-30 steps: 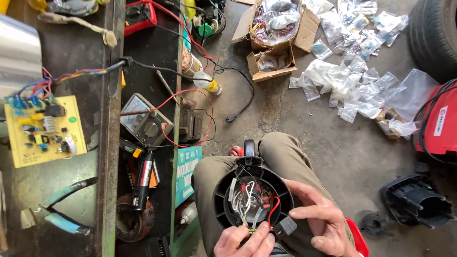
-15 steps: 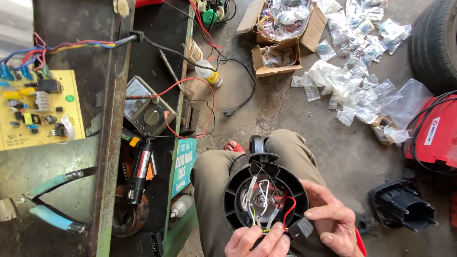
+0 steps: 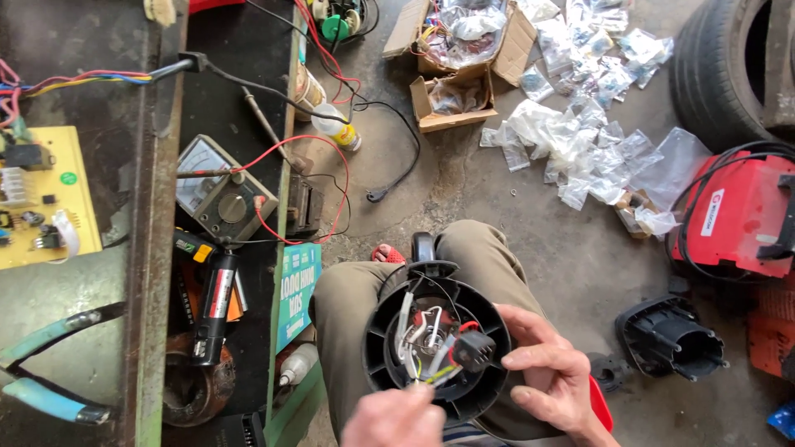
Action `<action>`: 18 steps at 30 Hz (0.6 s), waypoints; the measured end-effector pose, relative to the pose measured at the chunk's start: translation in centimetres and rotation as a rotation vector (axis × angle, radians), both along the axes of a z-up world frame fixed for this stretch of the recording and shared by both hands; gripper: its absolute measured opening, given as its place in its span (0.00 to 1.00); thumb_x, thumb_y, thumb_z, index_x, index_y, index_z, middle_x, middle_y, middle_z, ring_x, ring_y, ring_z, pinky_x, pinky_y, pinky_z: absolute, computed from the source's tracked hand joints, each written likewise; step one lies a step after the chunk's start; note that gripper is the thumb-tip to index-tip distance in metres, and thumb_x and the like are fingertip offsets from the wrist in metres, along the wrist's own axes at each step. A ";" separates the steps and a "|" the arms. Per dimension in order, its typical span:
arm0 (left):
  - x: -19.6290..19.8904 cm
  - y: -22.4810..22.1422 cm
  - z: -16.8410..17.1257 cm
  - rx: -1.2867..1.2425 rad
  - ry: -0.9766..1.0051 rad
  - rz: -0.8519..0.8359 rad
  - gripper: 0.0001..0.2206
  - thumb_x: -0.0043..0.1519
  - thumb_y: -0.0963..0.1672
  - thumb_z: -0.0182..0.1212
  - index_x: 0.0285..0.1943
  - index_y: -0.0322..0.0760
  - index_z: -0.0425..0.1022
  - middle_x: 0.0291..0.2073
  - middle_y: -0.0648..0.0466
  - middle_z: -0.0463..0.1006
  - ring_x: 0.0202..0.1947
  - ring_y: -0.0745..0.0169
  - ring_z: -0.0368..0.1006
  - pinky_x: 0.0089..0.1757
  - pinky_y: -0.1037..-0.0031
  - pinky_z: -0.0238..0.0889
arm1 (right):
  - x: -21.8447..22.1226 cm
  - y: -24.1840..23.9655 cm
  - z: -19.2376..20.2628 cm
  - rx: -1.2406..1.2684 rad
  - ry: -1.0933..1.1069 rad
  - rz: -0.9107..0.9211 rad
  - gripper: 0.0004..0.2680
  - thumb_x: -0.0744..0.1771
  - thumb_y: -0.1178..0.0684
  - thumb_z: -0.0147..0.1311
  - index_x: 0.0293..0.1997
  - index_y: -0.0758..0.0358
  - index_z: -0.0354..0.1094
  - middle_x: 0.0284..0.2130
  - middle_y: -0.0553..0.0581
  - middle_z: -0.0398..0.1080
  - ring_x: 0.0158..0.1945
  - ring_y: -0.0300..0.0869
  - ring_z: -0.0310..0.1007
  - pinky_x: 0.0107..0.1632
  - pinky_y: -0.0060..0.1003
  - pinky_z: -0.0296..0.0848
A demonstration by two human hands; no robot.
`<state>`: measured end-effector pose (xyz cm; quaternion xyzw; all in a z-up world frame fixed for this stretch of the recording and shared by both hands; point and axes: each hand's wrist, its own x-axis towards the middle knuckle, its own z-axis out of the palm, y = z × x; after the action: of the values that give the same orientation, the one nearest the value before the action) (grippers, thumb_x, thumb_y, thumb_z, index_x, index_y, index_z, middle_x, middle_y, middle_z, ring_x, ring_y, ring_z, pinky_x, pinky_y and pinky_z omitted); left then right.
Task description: Testing electrical connections with a multimeter and organizing wires inside a disassembled appliance.
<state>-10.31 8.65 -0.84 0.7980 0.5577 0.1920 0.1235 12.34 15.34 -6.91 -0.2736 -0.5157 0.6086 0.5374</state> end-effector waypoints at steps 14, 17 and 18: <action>-1.8 6.8 6.0 -0.427 -0.496 0.469 0.19 0.61 0.47 0.59 0.61 0.41 0.75 0.40 0.55 0.87 0.31 0.66 0.79 0.32 0.75 0.69 | -0.7 0.1 2.0 -0.096 -0.168 -0.193 0.09 0.67 0.54 0.59 0.49 0.67 0.73 0.55 0.71 0.71 0.60 0.54 0.73 0.63 0.46 0.73; -1.5 7.3 6.1 -0.425 -0.431 0.433 0.17 0.60 0.48 0.60 0.58 0.44 0.77 0.29 0.61 0.81 0.21 0.67 0.66 0.28 0.74 0.64 | -1.4 1.0 2.7 -0.074 -0.156 -0.224 0.13 0.66 0.54 0.61 0.52 0.69 0.70 0.54 0.69 0.72 0.60 0.53 0.73 0.66 0.47 0.72; -1.4 7.5 6.1 -0.378 -0.410 0.414 0.16 0.60 0.47 0.61 0.56 0.45 0.78 0.22 0.62 0.75 0.17 0.67 0.59 0.26 0.75 0.62 | -1.6 1.4 2.9 -0.029 -0.203 -0.228 0.14 0.65 0.53 0.63 0.53 0.68 0.69 0.53 0.69 0.72 0.60 0.53 0.73 0.66 0.46 0.71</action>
<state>-11.70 16.14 5.24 0.5759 0.6970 0.2626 0.3370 10.70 16.73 -3.96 -0.3981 -0.5241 0.5204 0.5440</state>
